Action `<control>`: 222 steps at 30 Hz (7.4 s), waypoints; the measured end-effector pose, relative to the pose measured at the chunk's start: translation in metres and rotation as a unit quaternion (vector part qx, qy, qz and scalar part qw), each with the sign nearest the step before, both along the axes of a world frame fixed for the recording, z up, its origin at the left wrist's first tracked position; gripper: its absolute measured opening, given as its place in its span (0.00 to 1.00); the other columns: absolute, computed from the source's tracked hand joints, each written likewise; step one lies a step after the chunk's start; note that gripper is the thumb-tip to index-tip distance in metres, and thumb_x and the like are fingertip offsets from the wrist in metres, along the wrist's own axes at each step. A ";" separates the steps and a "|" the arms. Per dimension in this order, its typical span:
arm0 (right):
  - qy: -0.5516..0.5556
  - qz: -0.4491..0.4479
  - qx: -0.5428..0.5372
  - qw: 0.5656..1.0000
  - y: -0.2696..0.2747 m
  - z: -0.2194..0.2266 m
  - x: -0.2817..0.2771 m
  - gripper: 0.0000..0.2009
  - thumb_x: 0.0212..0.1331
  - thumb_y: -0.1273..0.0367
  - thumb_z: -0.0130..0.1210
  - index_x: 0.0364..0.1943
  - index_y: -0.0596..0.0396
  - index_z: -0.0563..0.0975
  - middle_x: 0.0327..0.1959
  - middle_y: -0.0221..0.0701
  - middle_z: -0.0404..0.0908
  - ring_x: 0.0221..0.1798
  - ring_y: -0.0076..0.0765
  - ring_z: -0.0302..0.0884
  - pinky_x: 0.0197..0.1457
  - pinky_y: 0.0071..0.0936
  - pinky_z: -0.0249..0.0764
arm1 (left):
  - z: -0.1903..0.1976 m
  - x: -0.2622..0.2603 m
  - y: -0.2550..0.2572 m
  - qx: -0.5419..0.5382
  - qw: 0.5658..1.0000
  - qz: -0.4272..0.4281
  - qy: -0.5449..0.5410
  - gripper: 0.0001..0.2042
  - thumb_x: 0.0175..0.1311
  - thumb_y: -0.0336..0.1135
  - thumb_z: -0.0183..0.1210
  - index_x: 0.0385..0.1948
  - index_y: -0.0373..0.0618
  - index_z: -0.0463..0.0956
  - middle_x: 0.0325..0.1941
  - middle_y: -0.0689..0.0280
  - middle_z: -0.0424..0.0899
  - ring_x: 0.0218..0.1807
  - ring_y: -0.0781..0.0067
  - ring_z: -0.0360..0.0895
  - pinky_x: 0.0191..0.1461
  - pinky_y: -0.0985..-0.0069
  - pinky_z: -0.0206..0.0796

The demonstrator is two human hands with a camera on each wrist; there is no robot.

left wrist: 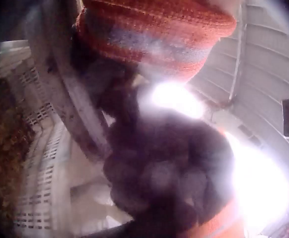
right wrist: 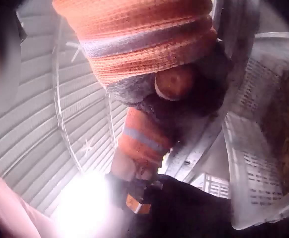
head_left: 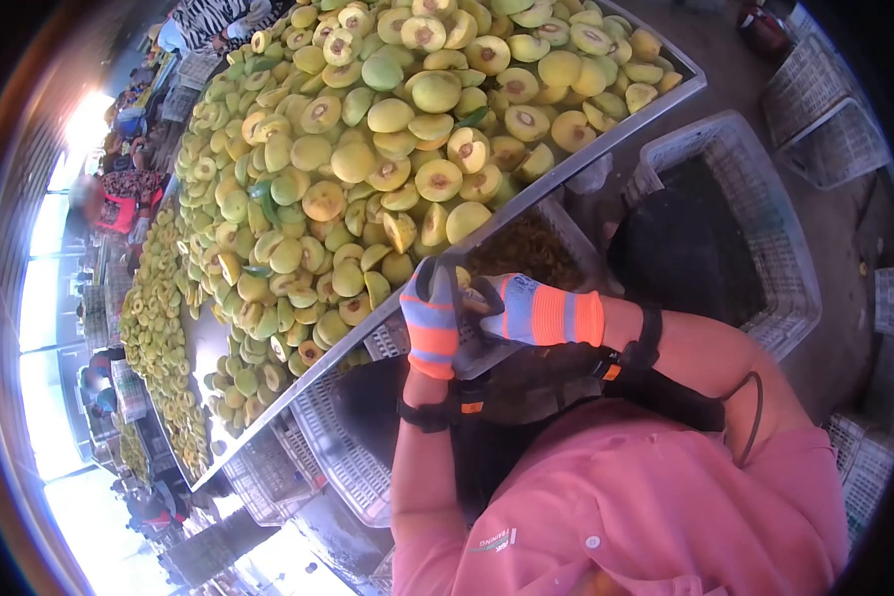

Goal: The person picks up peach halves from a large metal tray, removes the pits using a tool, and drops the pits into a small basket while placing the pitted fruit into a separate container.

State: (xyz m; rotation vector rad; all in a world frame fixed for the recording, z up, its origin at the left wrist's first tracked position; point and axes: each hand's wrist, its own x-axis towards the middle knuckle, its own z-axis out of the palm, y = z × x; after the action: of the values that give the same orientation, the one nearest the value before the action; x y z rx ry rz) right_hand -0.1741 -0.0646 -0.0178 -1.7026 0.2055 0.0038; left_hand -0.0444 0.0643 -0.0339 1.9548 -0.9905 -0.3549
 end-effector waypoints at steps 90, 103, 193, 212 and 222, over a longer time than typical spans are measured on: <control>0.162 -0.039 0.381 0.910 0.006 -0.013 0.005 0.11 0.66 0.59 0.59 0.35 0.51 0.80 0.19 0.23 0.72 0.18 0.23 0.70 0.21 0.22 0.67 | 0.063 0.135 0.030 0.161 0.965 0.108 -0.177 0.20 0.61 0.45 0.63 0.49 0.43 0.74 0.46 0.58 0.81 0.44 0.58 0.81 0.45 0.64 0.73; -0.073 -0.116 0.391 0.910 0.006 0.008 0.012 0.11 0.66 0.64 0.59 0.45 0.54 0.78 0.36 0.22 0.80 0.35 0.16 0.75 0.34 0.19 0.72 | 0.037 -0.010 -0.016 -0.213 0.962 0.144 0.092 0.17 0.76 0.38 0.45 0.56 0.35 0.69 0.50 0.53 0.77 0.52 0.59 0.78 0.49 0.66 0.76; 0.033 -0.083 0.084 0.992 -0.007 -0.023 0.009 0.15 0.54 0.69 0.57 0.46 0.55 0.80 0.35 0.41 0.85 0.40 0.43 0.83 0.43 0.35 0.76 | 0.008 -0.021 -0.023 -0.183 0.979 -0.019 -0.087 0.18 0.71 0.39 0.48 0.56 0.36 0.67 0.53 0.56 0.74 0.53 0.64 0.72 0.60 0.68 0.64; 0.077 -0.045 -0.095 0.991 -0.006 -0.017 0.003 0.14 0.54 0.64 0.57 0.39 0.59 0.78 0.35 0.52 0.82 0.42 0.60 0.80 0.45 0.45 0.76 | 0.004 -0.016 -0.013 -0.147 0.968 0.058 0.193 0.16 0.76 0.40 0.42 0.49 0.38 0.75 0.45 0.64 0.81 0.36 0.77 0.77 0.35 0.80 0.69; 0.158 -0.040 0.047 0.985 0.002 -0.009 0.005 0.14 0.55 0.62 0.57 0.38 0.59 0.79 0.37 0.52 0.83 0.44 0.60 0.80 0.46 0.43 0.77 | 0.015 -0.037 -0.020 -0.103 0.982 0.104 0.120 0.09 0.68 0.26 0.50 0.45 0.36 0.76 0.37 0.63 0.78 0.37 0.73 0.74 0.40 0.76 0.69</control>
State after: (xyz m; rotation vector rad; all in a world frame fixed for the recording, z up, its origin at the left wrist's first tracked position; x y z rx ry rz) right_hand -0.1690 -0.0630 -0.0272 -1.5922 0.5036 0.2218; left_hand -0.0811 0.0439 -0.0185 1.7595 -0.6339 -0.3454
